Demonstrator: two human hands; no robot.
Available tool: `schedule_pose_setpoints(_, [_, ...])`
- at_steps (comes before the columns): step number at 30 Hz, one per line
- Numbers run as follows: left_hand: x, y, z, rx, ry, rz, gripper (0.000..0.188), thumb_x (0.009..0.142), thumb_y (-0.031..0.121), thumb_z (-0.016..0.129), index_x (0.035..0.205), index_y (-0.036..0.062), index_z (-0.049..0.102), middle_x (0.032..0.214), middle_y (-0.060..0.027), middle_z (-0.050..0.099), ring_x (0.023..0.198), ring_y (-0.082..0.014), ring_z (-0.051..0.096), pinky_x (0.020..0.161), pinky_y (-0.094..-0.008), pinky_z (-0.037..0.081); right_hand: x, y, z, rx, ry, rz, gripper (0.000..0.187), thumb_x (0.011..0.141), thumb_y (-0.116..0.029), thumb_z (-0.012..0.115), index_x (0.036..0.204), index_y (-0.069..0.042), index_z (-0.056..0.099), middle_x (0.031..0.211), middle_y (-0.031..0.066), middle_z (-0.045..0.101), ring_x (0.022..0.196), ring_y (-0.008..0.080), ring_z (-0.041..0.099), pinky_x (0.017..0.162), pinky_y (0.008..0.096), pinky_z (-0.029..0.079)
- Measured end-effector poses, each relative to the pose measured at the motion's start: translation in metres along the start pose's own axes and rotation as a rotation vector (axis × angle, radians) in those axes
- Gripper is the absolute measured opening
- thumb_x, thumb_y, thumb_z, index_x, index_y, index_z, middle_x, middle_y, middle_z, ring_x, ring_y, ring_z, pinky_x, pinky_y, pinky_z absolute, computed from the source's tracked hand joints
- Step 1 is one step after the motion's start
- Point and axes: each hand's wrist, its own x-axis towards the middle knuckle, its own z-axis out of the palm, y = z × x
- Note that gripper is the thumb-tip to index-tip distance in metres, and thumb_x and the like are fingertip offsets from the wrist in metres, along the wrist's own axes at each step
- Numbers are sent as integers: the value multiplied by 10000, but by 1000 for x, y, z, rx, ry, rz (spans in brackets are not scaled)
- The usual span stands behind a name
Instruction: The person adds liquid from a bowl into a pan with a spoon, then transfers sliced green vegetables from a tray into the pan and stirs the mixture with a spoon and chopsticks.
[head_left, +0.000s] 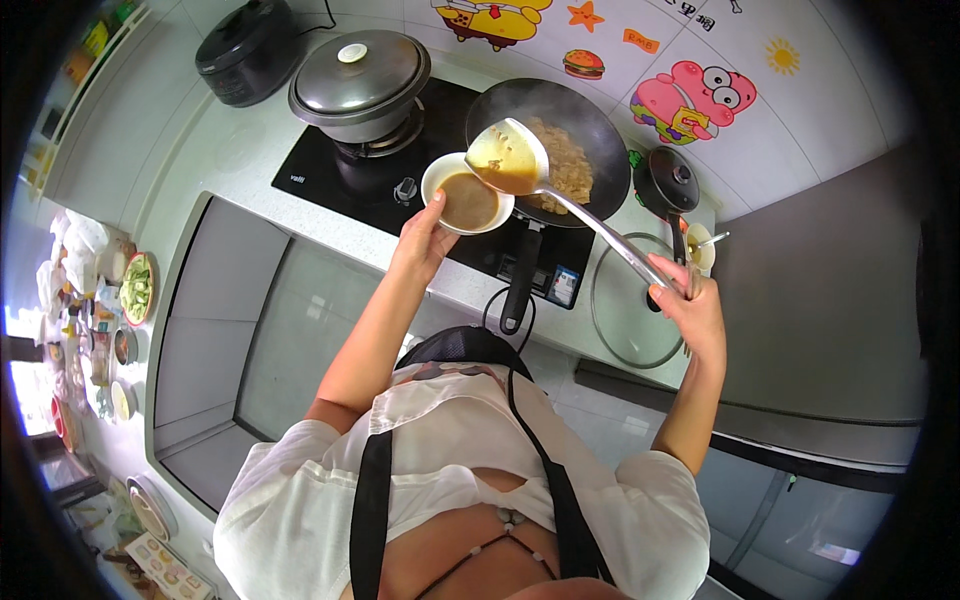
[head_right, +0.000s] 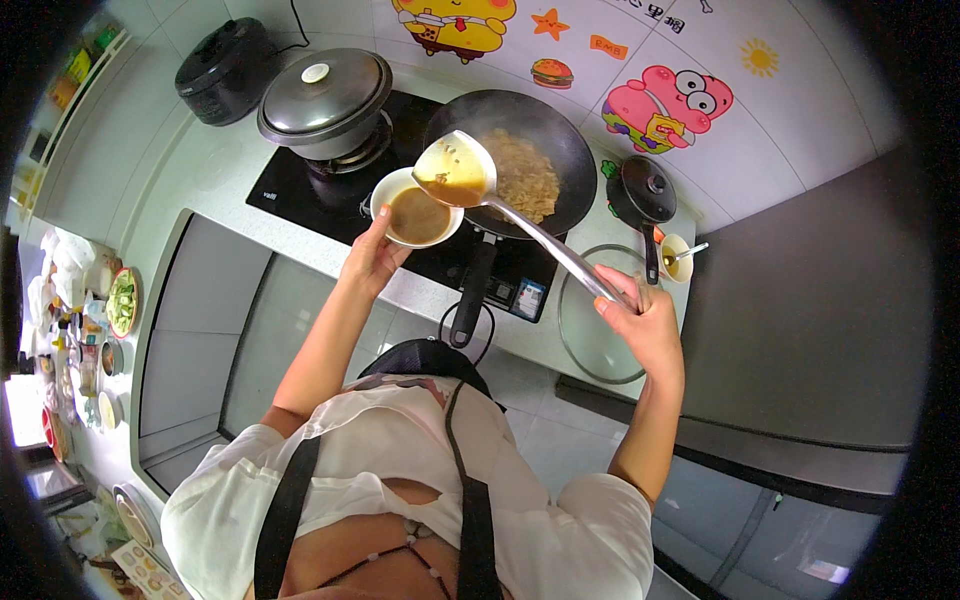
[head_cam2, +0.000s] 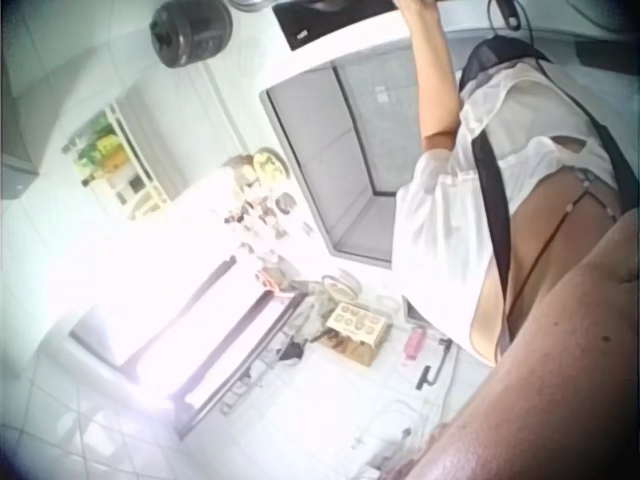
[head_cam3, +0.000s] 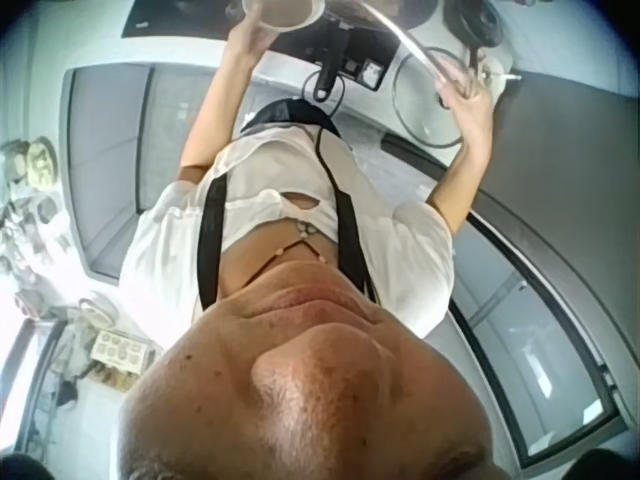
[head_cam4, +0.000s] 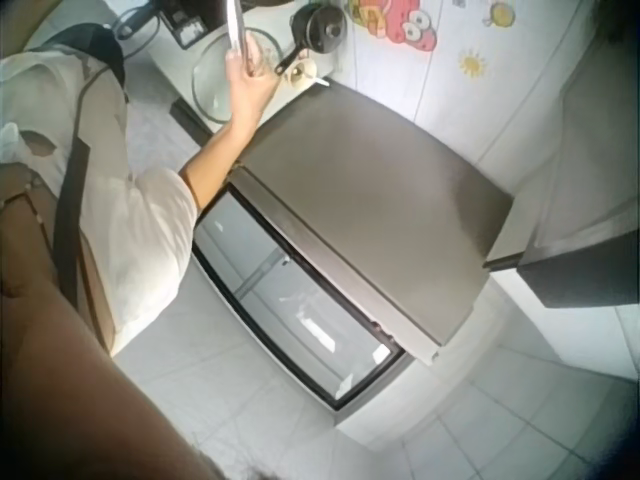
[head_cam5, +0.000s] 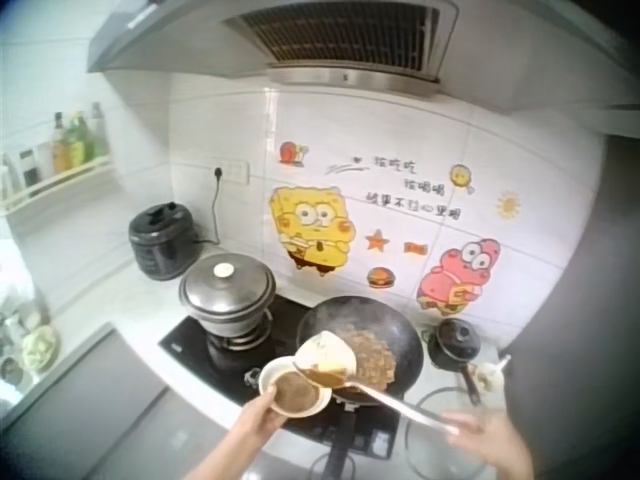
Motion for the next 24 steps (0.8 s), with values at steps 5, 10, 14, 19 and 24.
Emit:
schedule_pose_setpoints(5, [-3,2,-1,-16,-6,14,535,798,355,600,1140,-22,435,1066,-151,528,966,-247,558,864,-355,460,-6,1,16,-117,45,-115,373,700,-46,646,1060,20,576,969,85,630,873,96,567,759,226,432])
schedule_pose_setpoints(10, [-3,3,-2,-38,-5,18,516,802,350,596,1122,-25,444,1064,-158,532,970,-250,560,859,-357,465,-14,-15,25,-360,155,-196,373,654,-59,667,1023,-68,620,806,114,642,707,139,604,663,245,451])
schedule_pose_setpoints(14, [-2,3,-1,-50,-16,17,497,805,347,593,1110,-19,453,1068,-154,536,957,-247,568,848,-351,473,-16,-14,23,-553,223,-407,393,616,-70,679,1004,-107,636,702,132,611,598,218,580,584,288,441])
schedule_pose_setpoints(19, [-1,3,1,-54,-20,18,485,807,343,591,1114,-8,458,1067,-144,541,966,-241,564,853,-352,470,-15,-15,21,-575,232,-424,381,621,-72,680,999,-97,636,680,114,611,577,207,565,564,293,434])
schedule_pose_setpoints(24, [2,1,3,-59,-20,17,486,806,344,593,1120,-2,460,1075,-135,542,973,-239,561,867,-354,459,-7,8,13,-128,162,-185,363,691,-71,656,1045,-12,596,629,31,584,544,80,491,504,224,375])
